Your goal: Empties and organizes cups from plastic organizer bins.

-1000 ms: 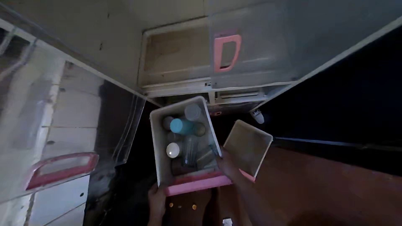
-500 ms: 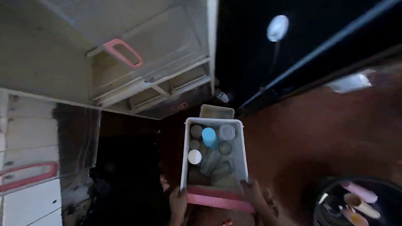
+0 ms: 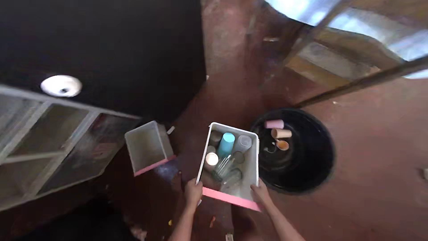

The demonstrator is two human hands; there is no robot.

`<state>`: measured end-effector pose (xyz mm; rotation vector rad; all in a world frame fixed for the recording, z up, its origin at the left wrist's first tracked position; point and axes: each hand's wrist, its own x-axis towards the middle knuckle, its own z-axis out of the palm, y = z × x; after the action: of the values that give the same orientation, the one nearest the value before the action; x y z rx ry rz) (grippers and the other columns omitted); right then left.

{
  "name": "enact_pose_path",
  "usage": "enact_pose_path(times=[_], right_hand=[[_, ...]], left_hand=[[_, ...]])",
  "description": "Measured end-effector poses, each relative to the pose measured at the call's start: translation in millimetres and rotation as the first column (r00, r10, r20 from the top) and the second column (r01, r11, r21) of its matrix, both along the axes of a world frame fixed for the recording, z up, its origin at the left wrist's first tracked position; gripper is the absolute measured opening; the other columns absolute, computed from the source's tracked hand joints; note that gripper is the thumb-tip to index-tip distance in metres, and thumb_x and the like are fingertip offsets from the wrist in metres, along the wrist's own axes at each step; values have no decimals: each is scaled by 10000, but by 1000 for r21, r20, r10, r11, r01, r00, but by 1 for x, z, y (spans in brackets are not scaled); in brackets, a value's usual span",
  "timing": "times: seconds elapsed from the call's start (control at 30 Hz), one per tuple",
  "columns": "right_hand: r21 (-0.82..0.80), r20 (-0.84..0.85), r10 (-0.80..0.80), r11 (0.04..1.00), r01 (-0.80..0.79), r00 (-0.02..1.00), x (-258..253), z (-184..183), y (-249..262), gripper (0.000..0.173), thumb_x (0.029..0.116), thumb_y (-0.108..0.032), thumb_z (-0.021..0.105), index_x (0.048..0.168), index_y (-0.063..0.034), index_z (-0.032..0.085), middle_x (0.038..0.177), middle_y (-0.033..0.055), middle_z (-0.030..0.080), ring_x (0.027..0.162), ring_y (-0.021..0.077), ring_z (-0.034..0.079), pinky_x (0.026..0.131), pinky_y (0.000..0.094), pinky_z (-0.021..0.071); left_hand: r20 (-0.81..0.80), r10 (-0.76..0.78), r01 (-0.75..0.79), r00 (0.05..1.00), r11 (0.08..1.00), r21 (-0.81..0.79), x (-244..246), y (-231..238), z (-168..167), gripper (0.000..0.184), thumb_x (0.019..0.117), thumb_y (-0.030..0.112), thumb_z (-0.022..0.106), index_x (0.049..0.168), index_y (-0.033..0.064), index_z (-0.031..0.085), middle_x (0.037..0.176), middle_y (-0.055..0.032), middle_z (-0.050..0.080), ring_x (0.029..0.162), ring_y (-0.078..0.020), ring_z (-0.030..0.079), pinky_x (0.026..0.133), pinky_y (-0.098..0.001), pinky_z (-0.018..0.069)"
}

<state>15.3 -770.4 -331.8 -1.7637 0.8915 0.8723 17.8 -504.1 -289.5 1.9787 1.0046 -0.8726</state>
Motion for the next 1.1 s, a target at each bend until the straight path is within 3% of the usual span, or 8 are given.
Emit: enact_pose_path(times=[0.07,0.2,0.43,0.67,0.83,0.9,1.0,1.1], right_hand=[[-23,-30,-112,994,111,993,0,-12,-47,482,996,26,545,1464,72,436,1322,320,573,1139,398,613,972,537,497],[-46,-1,-254,966,254,967,-1,-36,-120,490,993,30,549,1468,76,438,1352,327,562,1203,413,592,1022,548,474],[-67,-23,-454,890,452,891,8,-81,-190,494,976,41,583,1451,89,456,1378,331,547,1268,427,551,1068,566,431],[-25,-138,-532,845,534,836,4,-116,-217,511,1003,72,514,1505,24,431,1469,288,502,1354,394,508,1108,535,416],[-35,-190,-537,841,540,822,-2,-125,-217,530,1011,72,496,1531,11,407,1483,286,500,1367,392,510,1126,525,408],[-115,-187,-459,888,445,869,5,-122,-212,616,991,42,554,1568,-21,349,1523,273,464,1393,397,489,1134,526,408],[-317,1,-23,948,22,1000,34,-112,-201,632,957,-58,622,1537,45,393,1612,300,318,1500,476,300,1211,583,281],[-199,172,428,897,-394,887,77,-130,-177,560,969,51,511,1523,2,449,1642,222,323,1548,440,209,1229,626,190]], left_hand=[[-1,-70,70,998,997,-34,24,-49,-10,225,1010,105,555,1027,-68,697,894,-217,663,832,-310,630,796,-503,502],[-20,-211,209,977,976,-53,67,-130,-23,209,990,102,560,1002,-53,700,900,-201,672,853,-307,643,799,-505,510],[-47,-467,467,883,884,-13,131,-231,-44,245,1013,149,557,1049,-51,694,987,-222,679,932,-328,656,852,-516,507],[-96,-641,646,762,762,41,158,-295,-71,265,1027,145,542,1123,-41,704,1103,-254,697,1074,-376,667,946,-557,499],[-137,-664,674,735,737,45,164,-301,-93,261,1027,125,534,1145,-30,707,1103,-255,697,1066,-377,666,938,-559,497],[-145,-653,665,743,746,47,165,-293,-97,250,1018,116,543,1121,-38,711,1050,-250,701,1009,-367,672,902,-548,506],[-141,-650,661,746,749,46,164,-278,-100,245,1014,103,544,1105,-55,708,1000,-248,699,963,-363,673,883,-541,512],[-107,-634,641,766,766,48,163,-270,-102,267,1007,74,539,1176,-49,706,1001,-240,713,949,-349,685,883,-535,521]])
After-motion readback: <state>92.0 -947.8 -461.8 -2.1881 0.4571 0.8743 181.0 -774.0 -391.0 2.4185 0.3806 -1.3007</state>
